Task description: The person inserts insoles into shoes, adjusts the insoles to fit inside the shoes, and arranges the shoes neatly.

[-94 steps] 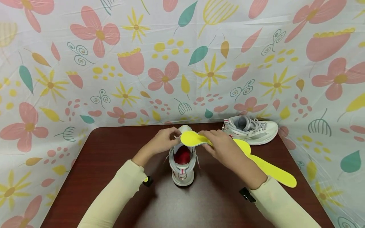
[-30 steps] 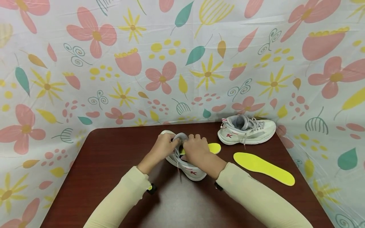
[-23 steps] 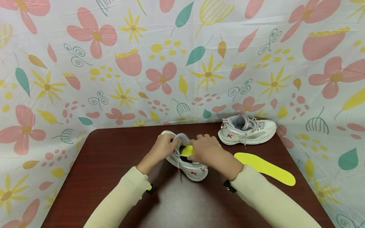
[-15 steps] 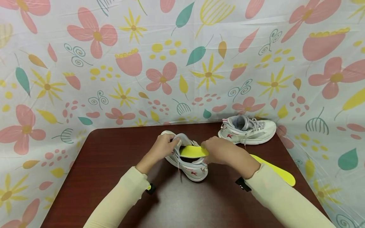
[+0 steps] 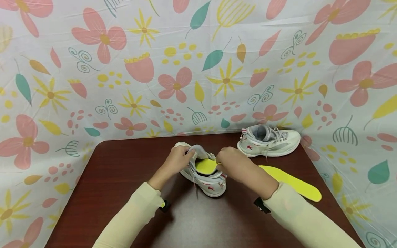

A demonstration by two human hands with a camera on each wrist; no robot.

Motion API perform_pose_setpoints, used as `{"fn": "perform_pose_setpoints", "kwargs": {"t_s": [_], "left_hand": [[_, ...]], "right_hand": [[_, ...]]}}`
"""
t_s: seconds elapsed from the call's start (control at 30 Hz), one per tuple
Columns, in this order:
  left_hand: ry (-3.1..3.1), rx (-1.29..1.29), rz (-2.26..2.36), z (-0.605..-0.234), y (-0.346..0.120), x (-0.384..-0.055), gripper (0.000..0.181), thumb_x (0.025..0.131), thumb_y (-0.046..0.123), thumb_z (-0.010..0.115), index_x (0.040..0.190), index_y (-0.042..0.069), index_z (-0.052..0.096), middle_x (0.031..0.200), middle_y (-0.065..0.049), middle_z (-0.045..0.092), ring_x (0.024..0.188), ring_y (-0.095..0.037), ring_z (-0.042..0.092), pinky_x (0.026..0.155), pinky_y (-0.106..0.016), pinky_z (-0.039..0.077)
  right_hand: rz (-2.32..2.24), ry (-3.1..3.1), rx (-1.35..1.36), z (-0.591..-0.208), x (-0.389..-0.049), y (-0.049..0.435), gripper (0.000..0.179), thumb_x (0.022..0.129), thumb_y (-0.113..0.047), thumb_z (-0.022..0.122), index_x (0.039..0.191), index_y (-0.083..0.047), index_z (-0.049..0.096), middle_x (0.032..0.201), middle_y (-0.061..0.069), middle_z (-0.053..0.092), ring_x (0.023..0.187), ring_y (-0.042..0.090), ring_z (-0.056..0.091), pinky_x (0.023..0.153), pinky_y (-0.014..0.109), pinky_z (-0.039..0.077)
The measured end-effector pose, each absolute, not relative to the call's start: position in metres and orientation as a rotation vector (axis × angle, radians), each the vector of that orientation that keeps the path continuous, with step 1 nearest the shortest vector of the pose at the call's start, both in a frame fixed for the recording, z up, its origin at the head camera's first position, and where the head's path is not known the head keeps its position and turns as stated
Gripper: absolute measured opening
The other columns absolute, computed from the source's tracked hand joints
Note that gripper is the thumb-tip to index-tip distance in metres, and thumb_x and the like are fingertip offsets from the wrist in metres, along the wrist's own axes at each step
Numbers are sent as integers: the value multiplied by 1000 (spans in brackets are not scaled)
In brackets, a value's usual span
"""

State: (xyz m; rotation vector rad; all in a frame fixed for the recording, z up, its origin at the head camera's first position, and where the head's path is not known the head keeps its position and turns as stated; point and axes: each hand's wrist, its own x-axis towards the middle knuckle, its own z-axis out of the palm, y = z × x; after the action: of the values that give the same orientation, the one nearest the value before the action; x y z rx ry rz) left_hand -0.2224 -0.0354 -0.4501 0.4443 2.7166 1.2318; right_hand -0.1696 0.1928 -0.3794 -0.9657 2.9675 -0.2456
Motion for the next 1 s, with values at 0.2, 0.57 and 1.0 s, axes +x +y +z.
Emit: {"fn": "perform_pose_setpoints", "kwargs": {"t_s": [0.2,0.57,1.0], "left_hand": [[2711,442,1245,-450,-36,-222,49,110,29,51,64,17,38,51,3,37,42,-13,45,46,-25,37],[2686,447,1272,-451,-36,-221,48,110,29,51,65,17,40,49,2,41,41,-13,43,44,-25,33],[2698,443,1278,-453,-37,-220,48,109,30,52,65,16,41,50,0,43,43,-15,49,43,-24,34]], "right_hand": [[-245,3061,-906,-394,-168,182,5,87,-6,80,91,-6,78,83,3,73,80,20,69,69,35,56],[-178,3082,-743,-415,-178,156,8,91,-12,79,90,-7,72,77,5,68,70,21,67,55,33,50],[-174,3011,-592,-434,-192,131,22,91,-19,80,78,-8,66,73,7,63,67,21,62,56,37,51]]}}
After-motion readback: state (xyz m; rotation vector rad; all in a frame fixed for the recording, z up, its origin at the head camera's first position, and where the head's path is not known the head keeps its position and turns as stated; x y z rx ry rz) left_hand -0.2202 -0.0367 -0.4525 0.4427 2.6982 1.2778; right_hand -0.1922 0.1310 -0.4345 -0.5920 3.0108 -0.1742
